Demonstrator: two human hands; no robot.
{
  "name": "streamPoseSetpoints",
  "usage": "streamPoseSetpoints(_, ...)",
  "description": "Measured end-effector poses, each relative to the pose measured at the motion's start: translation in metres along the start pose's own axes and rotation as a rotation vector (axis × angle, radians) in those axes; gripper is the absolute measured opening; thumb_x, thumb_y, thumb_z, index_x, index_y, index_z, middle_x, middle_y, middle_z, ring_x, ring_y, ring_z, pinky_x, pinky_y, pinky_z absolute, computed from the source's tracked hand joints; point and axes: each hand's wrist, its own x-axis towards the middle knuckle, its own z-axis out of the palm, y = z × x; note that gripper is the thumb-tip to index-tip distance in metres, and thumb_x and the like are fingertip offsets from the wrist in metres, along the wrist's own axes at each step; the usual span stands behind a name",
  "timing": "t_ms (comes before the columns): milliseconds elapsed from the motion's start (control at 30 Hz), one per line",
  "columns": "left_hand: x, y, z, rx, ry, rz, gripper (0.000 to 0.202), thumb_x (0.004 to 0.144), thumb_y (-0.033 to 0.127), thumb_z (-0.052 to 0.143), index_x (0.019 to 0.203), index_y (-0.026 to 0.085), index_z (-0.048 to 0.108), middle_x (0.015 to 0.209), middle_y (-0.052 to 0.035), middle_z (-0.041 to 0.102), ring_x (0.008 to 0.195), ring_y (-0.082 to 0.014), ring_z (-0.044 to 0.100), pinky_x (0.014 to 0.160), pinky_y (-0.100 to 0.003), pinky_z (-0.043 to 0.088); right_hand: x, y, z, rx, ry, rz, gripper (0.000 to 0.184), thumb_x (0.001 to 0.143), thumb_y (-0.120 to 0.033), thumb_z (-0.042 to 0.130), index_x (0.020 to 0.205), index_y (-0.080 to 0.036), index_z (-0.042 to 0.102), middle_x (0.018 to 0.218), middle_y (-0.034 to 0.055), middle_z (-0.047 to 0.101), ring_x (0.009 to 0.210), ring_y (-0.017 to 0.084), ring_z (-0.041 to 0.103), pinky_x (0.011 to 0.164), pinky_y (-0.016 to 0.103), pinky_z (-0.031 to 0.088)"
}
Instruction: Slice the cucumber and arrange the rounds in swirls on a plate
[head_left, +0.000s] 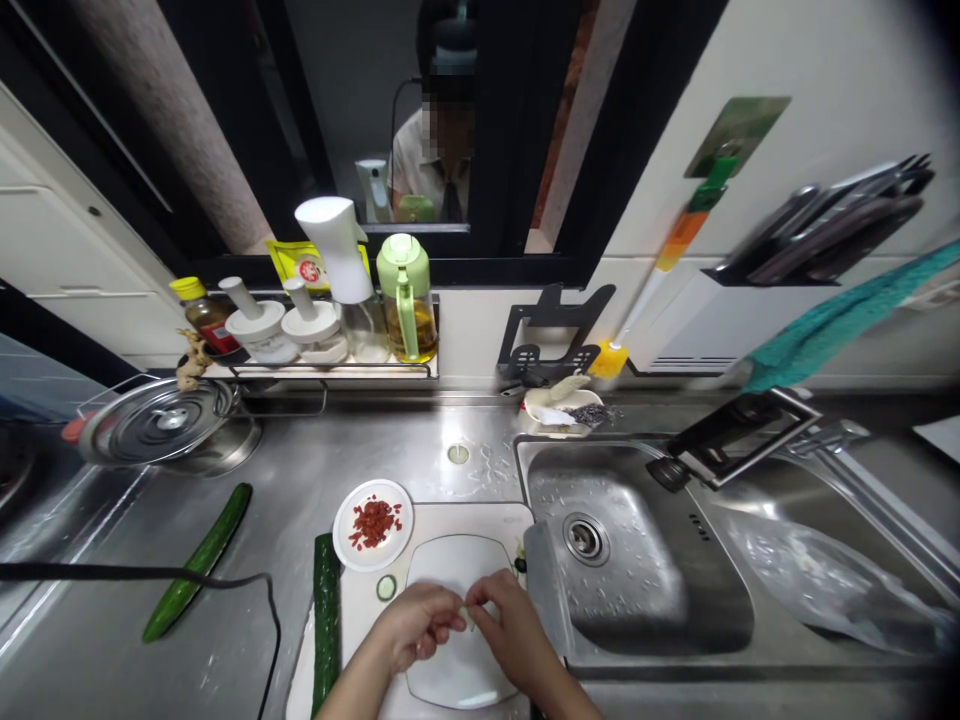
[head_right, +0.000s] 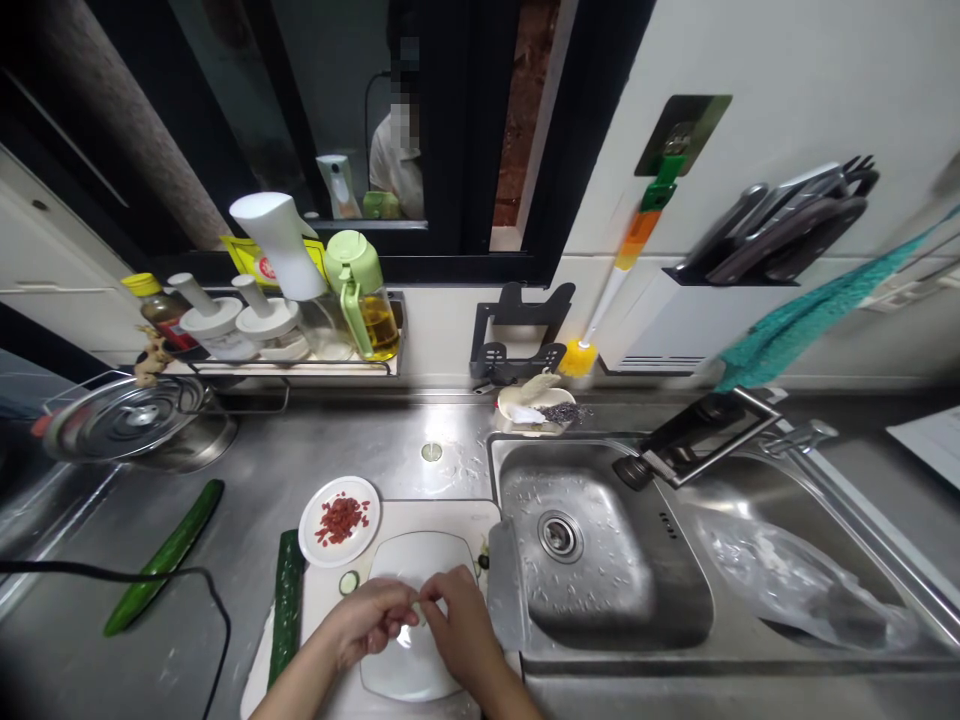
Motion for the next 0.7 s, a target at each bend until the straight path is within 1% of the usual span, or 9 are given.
streamPoseSetpoints(133,0.005,-0.003,-0.004,-0.029,-0.028,-0.045,0.017,0.052,0.02,0.064,0.067,0.012,0.059,0.061,-0.0019,0.062,0.038,-0.0012,0.042,0.032,-0.01,0.012,-0.001,-0.005,-0.004,0.022,-0.023,-0.05,0.011,0.075,-0.014,0.052,0.075,-0.021,0.06,0.078,0.0015,0.058,0.085,0.018,0.052,0.077,0.03,0.037)
streamPoseSetpoints(233,0.009,-0.006,-0.007,-0.058,-0.033,-0.053,0.02,0.052,0.019,0.063,0.07,0.011,0.061,0.06,-0.0012,0.061,0.038,-0.0004,0.041,0.033,-0.009,0.014,-0.001,-0.006,-0.005,0.022,-0.032,-0.06,0.012,0.074,-0.013,0.052,0.075,-0.021,0.06,0.079,0.0016,0.058,0.086,0.017,0.052,0.077,0.029,0.037)
streamPoseSetpoints(367,0.013,-0.008,-0.009,-0.092,-0.009,-0.023,0.026,0.051,0.017,0.065,0.076,0.011,0.062,0.058,0.0005,0.06,0.039,-0.0015,0.044,0.033,-0.01,0.013,-0.002,-0.005,-0.004,0.011,-0.044,-0.056,0.011,0.074,-0.013,0.052,0.076,-0.021,0.059,0.079,0.0016,0.057,0.085,0.017,0.052,0.076,0.029,0.038)
streamPoseSetpoints(533,0.011,-0.007,-0.007,-0.116,0.031,0.023,0.032,0.051,0.016,0.065,0.083,0.014,0.06,0.054,0.0043,0.056,0.039,-0.0033,0.046,0.034,-0.011,0.013,-0.002,0.0,0.0,0.008,-0.04,-0.054,0.013,0.073,-0.011,0.05,0.078,-0.021,0.058,0.081,0.0026,0.057,0.084,0.017,0.052,0.076,0.029,0.038)
streamPoseSetpoints(700,0.01,-0.007,-0.005,-0.119,0.052,0.047,0.035,0.051,0.014,0.063,0.085,0.015,0.057,0.054,0.0042,0.058,0.039,-0.0041,0.047,0.035,-0.011,0.017,-0.001,0.001,0.002,0.002,-0.033,-0.031,0.015,0.074,-0.012,0.048,0.081,-0.02,0.058,0.082,0.0027,0.057,0.084,0.017,0.053,0.076,0.029,0.038)
